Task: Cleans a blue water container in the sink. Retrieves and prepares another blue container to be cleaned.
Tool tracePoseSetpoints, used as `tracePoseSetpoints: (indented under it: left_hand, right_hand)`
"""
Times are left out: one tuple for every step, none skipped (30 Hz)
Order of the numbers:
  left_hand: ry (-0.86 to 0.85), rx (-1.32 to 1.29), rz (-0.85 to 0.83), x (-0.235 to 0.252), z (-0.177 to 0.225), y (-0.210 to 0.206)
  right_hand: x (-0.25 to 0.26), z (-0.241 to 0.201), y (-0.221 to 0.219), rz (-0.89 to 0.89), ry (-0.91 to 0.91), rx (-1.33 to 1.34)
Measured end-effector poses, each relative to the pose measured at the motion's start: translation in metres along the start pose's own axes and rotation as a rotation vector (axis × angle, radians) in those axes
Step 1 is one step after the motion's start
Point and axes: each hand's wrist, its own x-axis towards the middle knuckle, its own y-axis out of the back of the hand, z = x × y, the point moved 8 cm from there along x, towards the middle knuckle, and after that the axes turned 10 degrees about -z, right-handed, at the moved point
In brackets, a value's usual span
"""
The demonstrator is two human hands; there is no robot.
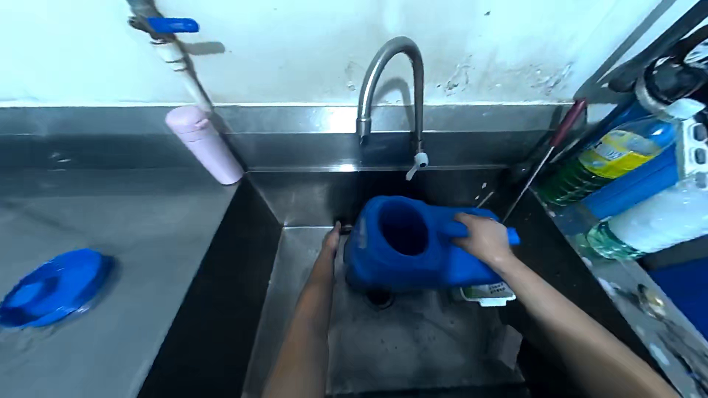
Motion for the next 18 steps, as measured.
tracePoseSetpoints:
  left_hand:
    - [0.022, -0.058, -0.053, 0.004, -0.02, -0.024]
    - [0.052, -0.121, -0.073, 0.004, -0.035, -0.042]
    - [0.078, -0.189, -0.077, 0.003, -0.046, -0.054]
    - [0.077, -0.234, -0.069, -0.005, -0.045, -0.056]
    - [0.066, -0.246, -0.062, -0.023, -0.035, -0.045]
    - [0.061, -0.219, -0.062, -0.045, -0.022, -0.023]
    - [0.044, -0.151, -0.064, -0.068, -0.004, 0.005]
    - [0.008, -0.056, -0.049, -0.09, 0.021, 0.034]
    - [-0.049, 0.027, -0.022, -0.118, 0.054, 0.061]
    - [-0.125, 0.087, 0.016, -0.15, 0.091, 0.084]
    - [-0.237, 0.133, 0.036, -0.181, 0.129, 0.102]
    - [-0.381, 0.15, 0.027, -0.207, 0.162, 0.114]
    - [-0.539, 0.134, -0.007, -0.225, 0.186, 0.117]
    - [-0.683, 0.076, -0.033, -0.231, 0.195, 0.115]
    - [-0.771, -0.047, -0.031, -0.228, 0.187, 0.107]
    - [-0.807, -0.16, -0.063, -0.214, 0.164, 0.094]
    - [-0.804, -0.23, -0.144, -0.191, 0.127, 0.079]
    - [-0.737, -0.3, -0.169, -0.175, 0.088, 0.068]
  right_hand:
    - [-0.017, 0.037, 0.005, 0.12, -0.034, 0.049]
    - [-0.031, 0.069, 0.006, 0.234, -0.042, 0.125]
    - [-0.046, 0.093, 0.002, 0.337, -0.028, 0.2]
    - [-0.061, 0.11, -0.009, 0.406, -0.011, 0.276]
    - [-0.074, 0.117, -0.023, 0.439, -0.002, 0.363]
    - [-0.082, 0.117, -0.038, 0.429, -0.006, 0.471]
    - [-0.086, 0.11, -0.048, 0.402, -0.014, 0.58]
    - [-0.088, 0.1, -0.045, 0.4, -0.013, 0.659]
    - [-0.092, 0.089, -0.027, 0.421, 0.005, 0.713]
    - [-0.099, 0.076, 0.002, 0.47, 0.036, 0.728]
    - [-0.108, 0.066, 0.038, 0.524, 0.065, 0.72]
    - [-0.116, 0.059, 0.071, 0.563, 0.102, 0.688]
    - [-0.122, 0.056, 0.091, 0.584, 0.13, 0.617]
    - [-0.125, 0.055, 0.093, 0.542, 0.099, 0.538]
    - [-0.121, 0.05, 0.072, 0.379, -0.033, 0.525]
    - [-0.113, 0.043, 0.035, 0.202, -0.251, 0.579]
    - [-0.1, 0.05, -0.017, 0.068, -0.362, 0.632]
    - [-0.085, 0.072, -0.076, 0.092, -0.228, 0.617]
